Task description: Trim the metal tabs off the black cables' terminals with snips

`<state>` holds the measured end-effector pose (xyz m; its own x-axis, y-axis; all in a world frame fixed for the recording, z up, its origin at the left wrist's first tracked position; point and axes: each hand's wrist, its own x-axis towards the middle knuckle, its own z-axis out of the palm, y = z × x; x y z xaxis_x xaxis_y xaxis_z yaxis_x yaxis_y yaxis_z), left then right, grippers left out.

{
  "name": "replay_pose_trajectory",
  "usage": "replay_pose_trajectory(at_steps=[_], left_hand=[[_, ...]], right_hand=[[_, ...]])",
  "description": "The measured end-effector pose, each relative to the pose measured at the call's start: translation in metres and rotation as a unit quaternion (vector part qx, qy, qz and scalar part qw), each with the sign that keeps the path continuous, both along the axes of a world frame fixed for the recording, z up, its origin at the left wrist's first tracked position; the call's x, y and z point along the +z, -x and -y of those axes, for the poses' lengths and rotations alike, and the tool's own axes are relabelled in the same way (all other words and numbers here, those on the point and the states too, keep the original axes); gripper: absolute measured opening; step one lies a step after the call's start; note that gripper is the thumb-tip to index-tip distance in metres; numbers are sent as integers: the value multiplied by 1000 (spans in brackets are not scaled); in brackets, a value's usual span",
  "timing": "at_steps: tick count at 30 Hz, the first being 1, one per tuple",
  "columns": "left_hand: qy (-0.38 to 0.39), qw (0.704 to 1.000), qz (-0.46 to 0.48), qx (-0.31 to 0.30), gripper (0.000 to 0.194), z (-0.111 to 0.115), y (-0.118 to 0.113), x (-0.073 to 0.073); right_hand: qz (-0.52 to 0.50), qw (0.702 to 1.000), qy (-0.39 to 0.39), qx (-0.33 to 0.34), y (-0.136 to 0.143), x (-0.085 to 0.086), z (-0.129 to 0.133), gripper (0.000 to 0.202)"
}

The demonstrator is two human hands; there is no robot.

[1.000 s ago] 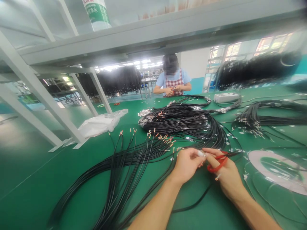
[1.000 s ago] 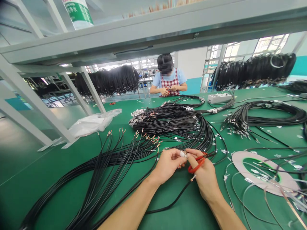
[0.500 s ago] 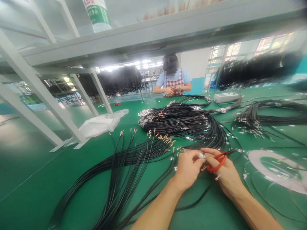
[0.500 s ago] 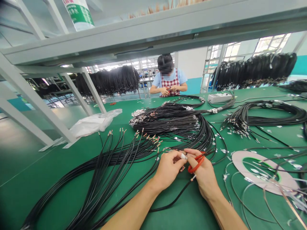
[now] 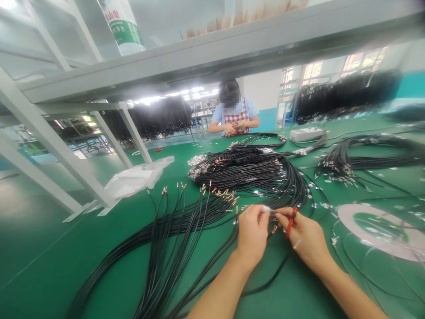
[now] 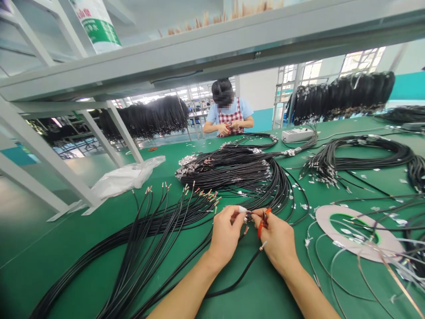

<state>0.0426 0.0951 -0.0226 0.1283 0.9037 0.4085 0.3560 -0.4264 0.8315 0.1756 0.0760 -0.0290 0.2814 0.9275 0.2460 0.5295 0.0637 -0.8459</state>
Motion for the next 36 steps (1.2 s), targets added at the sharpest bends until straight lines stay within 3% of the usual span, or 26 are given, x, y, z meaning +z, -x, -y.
replay_pose_trajectory(at_steps=[5, 12, 14, 16, 19, 21, 30, 36], left_hand=[[-45, 998, -53, -4, 17, 1, 3, 3], [-37, 998, -21, -48, 19, -3, 2, 3], [-3, 998, 11, -57, 18, -5, 0, 1], [81, 992, 71, -70, 16, -8, -3, -1], [213, 960, 161, -84, 11, -12, -7, -1], [254, 945, 188, -90, 10, -14, -9, 0], [310, 913, 236, -120, 10, -15, -7, 4], [313, 908, 249, -122, 16, -14, -7, 3]], right_hand=[[50, 998, 2, 32, -6, 0, -2, 24], [39, 995, 25, 87, -15, -3, -5, 21], [25, 995, 30, 97, -17, -4, -6, 21], [3, 993, 34, 110, -18, -4, -7, 21], [-45, 989, 35, 133, -19, -1, -8, 23], [-80, 985, 39, 150, -20, 2, -7, 27], [-182, 964, 84, 173, -18, 11, -1, 40], [-214, 960, 78, 160, -19, 5, -2, 40]])
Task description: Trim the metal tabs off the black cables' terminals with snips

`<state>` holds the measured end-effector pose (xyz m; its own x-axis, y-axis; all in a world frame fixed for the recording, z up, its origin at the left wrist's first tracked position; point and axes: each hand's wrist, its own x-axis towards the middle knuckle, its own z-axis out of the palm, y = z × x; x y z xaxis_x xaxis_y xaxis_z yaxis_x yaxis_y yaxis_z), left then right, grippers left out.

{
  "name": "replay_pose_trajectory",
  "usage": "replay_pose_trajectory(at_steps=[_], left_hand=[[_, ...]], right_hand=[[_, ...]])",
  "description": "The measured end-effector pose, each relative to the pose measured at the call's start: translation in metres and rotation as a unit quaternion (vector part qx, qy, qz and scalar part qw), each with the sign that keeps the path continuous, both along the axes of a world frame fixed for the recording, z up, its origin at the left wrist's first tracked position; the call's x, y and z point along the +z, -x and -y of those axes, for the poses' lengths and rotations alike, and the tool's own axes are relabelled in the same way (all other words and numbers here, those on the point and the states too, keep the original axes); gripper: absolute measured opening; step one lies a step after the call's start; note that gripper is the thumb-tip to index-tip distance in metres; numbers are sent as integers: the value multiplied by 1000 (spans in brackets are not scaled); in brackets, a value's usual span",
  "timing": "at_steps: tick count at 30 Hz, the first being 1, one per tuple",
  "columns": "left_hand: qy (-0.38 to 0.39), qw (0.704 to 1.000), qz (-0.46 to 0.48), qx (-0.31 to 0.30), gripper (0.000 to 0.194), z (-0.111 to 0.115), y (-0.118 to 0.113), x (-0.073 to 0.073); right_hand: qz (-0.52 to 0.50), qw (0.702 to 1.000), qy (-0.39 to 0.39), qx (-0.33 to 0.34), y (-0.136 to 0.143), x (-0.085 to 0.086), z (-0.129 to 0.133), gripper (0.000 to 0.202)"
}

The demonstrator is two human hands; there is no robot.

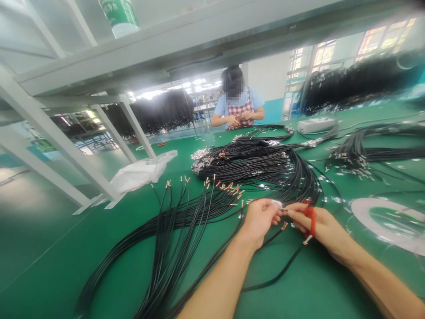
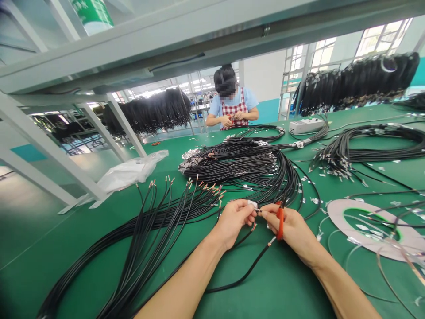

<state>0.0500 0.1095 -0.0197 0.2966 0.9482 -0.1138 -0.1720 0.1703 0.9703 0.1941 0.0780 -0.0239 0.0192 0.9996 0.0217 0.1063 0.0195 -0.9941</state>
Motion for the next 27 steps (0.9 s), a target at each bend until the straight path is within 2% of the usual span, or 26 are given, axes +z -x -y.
replay_pose_trajectory(at_steps=[5, 10, 15, 21, 27], left_hand=[[8, 1000, 17, -15, 19, 0, 1, -2], [1, 1000, 24, -16, 24, 1, 0, -3], [-32, 999, -4, 33, 21, 2, -1, -1], [-86, 987, -69, 114, 17, 1, 2, 1], [-119, 975, -126, 137, 15, 2, 10, 4]], right_hand=[[-12, 1000, -4, -1, -4, -9, -1, 37], [-18, 1000, -2, 4, -4, -6, -1, 35], [-37, 999, 3, -14, 0, -1, 0, 41], [-65, 995, -8, -72, 3, 1, 1, 44], [-66, 992, -20, -106, 7, 1, 1, 37]])
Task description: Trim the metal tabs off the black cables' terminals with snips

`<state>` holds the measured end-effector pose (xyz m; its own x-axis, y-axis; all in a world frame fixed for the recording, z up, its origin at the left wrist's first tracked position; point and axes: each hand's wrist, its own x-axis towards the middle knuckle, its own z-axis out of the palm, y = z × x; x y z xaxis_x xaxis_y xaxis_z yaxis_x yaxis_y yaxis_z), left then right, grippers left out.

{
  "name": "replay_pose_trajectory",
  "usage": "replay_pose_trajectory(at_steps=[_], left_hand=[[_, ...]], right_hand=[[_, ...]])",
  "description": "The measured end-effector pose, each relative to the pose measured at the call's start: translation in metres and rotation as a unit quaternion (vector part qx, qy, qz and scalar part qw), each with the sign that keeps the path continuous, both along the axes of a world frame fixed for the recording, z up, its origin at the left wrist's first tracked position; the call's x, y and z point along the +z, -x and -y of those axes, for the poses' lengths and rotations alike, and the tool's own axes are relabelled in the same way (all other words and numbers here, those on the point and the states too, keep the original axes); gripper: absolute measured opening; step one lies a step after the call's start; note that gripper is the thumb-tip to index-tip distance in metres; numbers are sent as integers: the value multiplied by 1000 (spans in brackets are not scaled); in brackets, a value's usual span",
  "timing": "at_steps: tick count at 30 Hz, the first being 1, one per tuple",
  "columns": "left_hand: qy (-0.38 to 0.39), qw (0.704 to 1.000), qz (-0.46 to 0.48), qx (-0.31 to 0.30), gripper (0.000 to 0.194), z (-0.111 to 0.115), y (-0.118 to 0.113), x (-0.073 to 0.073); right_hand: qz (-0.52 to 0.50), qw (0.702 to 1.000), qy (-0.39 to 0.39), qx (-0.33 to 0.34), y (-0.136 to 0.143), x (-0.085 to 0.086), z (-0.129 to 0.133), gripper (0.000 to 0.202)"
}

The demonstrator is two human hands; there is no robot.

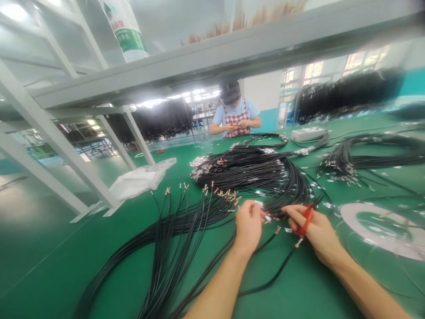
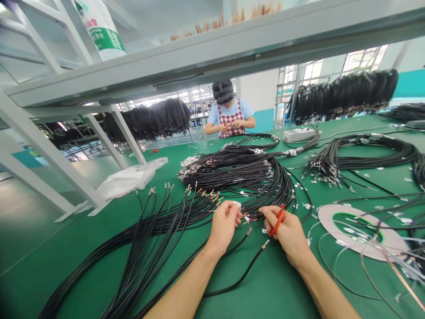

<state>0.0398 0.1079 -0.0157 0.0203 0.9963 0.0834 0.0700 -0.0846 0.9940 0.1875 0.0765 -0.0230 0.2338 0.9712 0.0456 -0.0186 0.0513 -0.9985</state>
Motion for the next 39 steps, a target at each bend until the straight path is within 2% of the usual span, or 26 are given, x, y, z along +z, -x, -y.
replay_pose_trajectory(at_steps=[4, 10, 13, 16, 18, 21, 24, 25, 26, 28, 31, 35, 39], left_hand=[[4, 1000, -27, -7, 14, 1, 10, 11], [-1, 992, -95, -85, 13, 22, 29, 30], [-20, 982, -126, -140, 13, 41, 34, 30], [-6, 975, -119, -187, 14, 53, 32, 20], [1, 980, -102, -169, 13, 56, 29, 12], [-15, 989, -106, -98, 13, 57, 25, 7], [-101, 980, -170, 2, 14, 62, 23, 12], [-134, 972, -192, 18, 11, 65, 23, 15], [-161, 965, -208, 13, 8, 69, 22, 19], [-186, 956, -223, -42, 11, 76, 20, 23], [-177, 948, -237, -113, 6, 83, 15, 22], [-138, 960, -223, -96, 10, 83, 7, 14], [-159, 954, -243, -70, 14, 82, 4, 11]], right_hand=[[12, 1000, -15, -6, 3, -1, 0, 38], [21, 999, -36, -11, 7, -3, 1, 36], [12, 999, -43, -11, 9, -4, 3, 37], [-3, 999, -43, -5, 13, -4, 5, 38], [-15, 999, -39, 0, 16, -5, 7, 39], [-38, 999, -36, -1, 17, -5, 14, 41], [-60, 998, -34, -8, 16, -5, 23, 42], [-65, 997, -31, -8, 15, -5, 26, 42], [-69, 997, -27, -9, 14, -5, 29, 42], [-73, 997, -19, -9, 13, -4, 35, 43], [-74, 997, -8, -4, 13, 1, 43, 42], [-71, 997, -2, -1, 13, 6, 54, 41], [-59, 998, -9, 13, 13, 8, 61, 39]])
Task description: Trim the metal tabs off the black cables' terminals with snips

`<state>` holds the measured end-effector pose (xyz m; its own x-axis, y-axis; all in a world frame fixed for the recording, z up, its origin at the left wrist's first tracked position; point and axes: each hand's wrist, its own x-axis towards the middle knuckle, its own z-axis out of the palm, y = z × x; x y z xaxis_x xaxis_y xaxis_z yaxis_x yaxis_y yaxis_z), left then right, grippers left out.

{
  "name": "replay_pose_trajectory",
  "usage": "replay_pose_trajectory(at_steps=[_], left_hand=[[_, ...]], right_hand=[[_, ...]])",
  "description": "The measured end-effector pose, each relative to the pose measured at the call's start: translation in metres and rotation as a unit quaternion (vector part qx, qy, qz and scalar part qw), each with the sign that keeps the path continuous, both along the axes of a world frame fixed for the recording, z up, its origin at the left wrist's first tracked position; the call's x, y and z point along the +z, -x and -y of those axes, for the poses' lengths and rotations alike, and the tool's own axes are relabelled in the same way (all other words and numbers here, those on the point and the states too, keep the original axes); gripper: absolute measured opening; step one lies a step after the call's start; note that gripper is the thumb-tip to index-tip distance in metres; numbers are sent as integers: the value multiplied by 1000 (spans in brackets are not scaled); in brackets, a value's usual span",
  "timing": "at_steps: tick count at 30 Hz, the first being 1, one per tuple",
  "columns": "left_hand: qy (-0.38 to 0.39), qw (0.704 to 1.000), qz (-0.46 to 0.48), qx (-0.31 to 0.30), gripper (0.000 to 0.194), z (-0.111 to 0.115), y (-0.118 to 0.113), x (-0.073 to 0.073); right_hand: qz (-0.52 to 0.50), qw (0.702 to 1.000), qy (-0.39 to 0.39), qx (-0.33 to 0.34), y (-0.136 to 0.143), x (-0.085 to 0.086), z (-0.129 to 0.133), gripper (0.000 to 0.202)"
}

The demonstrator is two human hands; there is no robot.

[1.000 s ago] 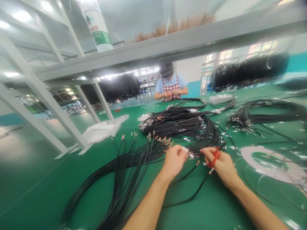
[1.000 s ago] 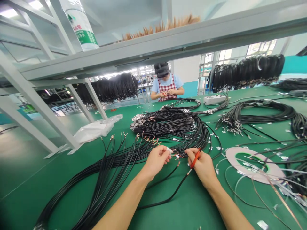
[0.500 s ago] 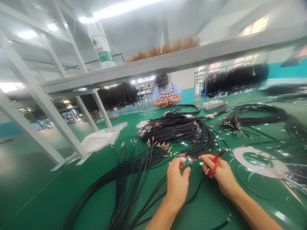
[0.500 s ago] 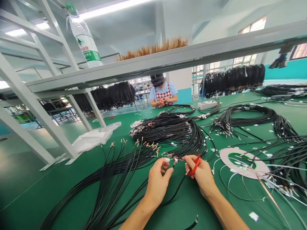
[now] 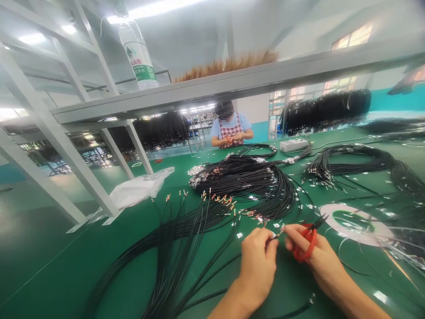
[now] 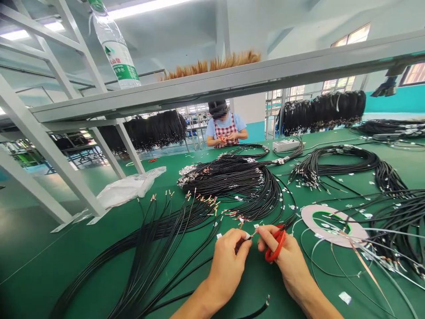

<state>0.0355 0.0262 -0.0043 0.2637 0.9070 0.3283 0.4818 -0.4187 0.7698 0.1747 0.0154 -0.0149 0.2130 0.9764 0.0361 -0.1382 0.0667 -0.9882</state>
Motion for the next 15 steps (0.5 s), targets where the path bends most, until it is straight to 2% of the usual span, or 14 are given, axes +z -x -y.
replay_pose_trajectory(at_steps=[6, 10, 12, 15], left_hand=[[-59, 996, -73, 4, 19, 1, 2, -1], [-46, 998, -42, 5, 21, 1, 2, -2], [-6, 1000, 10, 1, 21, 0, 2, -2], [133, 985, 106, -19, 22, -4, 2, -1]], right_hand=[[45, 999, 1, 19, -4, -3, -1, 37], [122, 992, -11, 18, -5, -8, 0, 37], [165, 986, -19, 15, -5, -10, 1, 38], [221, 975, -19, 7, -4, -14, 3, 38]])
